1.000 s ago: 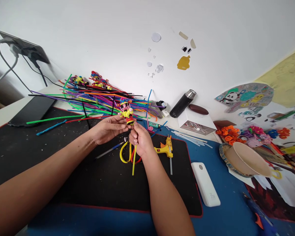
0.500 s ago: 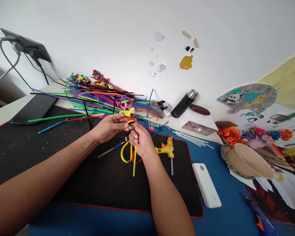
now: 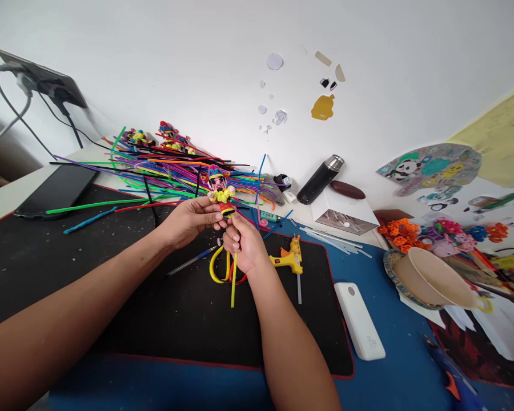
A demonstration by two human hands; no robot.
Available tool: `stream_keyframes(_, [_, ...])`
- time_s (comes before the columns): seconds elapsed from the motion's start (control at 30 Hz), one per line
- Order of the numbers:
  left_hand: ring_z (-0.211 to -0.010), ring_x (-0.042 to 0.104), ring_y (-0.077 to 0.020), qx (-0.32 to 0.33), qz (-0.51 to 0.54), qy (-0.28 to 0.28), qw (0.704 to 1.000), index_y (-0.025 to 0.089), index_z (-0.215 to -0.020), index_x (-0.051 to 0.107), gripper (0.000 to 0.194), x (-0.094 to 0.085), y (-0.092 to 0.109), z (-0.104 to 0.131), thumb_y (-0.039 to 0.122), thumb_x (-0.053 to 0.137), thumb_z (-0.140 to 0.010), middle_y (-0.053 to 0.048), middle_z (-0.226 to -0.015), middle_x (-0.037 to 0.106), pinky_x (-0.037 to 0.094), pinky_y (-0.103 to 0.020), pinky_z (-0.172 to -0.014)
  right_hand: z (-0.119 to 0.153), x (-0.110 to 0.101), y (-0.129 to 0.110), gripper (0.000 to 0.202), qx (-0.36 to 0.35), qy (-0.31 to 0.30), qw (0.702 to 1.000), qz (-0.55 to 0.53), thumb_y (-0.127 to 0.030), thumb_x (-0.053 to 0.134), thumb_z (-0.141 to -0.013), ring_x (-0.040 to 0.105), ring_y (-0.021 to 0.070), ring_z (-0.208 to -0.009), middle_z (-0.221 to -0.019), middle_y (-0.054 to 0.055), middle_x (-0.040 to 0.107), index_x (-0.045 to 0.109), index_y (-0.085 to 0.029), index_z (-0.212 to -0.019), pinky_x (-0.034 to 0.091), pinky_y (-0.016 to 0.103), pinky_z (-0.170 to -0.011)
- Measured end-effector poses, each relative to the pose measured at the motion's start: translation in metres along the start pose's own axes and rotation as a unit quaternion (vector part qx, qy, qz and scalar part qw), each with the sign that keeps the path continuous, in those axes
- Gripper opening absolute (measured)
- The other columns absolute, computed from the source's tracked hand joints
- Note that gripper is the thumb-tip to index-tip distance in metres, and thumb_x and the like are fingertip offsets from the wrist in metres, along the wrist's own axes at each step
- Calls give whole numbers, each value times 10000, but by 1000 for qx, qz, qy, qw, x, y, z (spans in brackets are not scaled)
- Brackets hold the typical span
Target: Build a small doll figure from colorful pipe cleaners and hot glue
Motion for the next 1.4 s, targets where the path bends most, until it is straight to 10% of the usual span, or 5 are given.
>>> stream_keyframes(0.63, [-763, 687, -160, -82, 98, 10, 992, 136, -960, 782, 427, 1, -14, 5, 402, 1016, -721, -58, -866, 741, 536, -239, -638, 6, -1, -25, 474, -122, 50, 987, 91, -583, 889, -835, 293, 46, -389, -490, -122, 381, 596, -216, -773, 196, 200, -409])
stream_keyframes(1.4, [-633, 649, -112, -106, 114, 45, 987, 92, -961, 803, 285, -6, -21, 5, 191, 952, -740, -66, -820, 748, 553, -188, -576, 9, 8, -26, 456, -121, 38, 984, 124, -599, 862, -839, 338, 54, -394, -511, -98, 417, 642, -208, -757, 190, 219, -412])
Point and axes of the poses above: each hand's wrist, its own z-axis away from the middle knuckle, its own x-axis out of the palm, y = z × x, the point moved 10 cm from there along -z, towards the middle knuckle
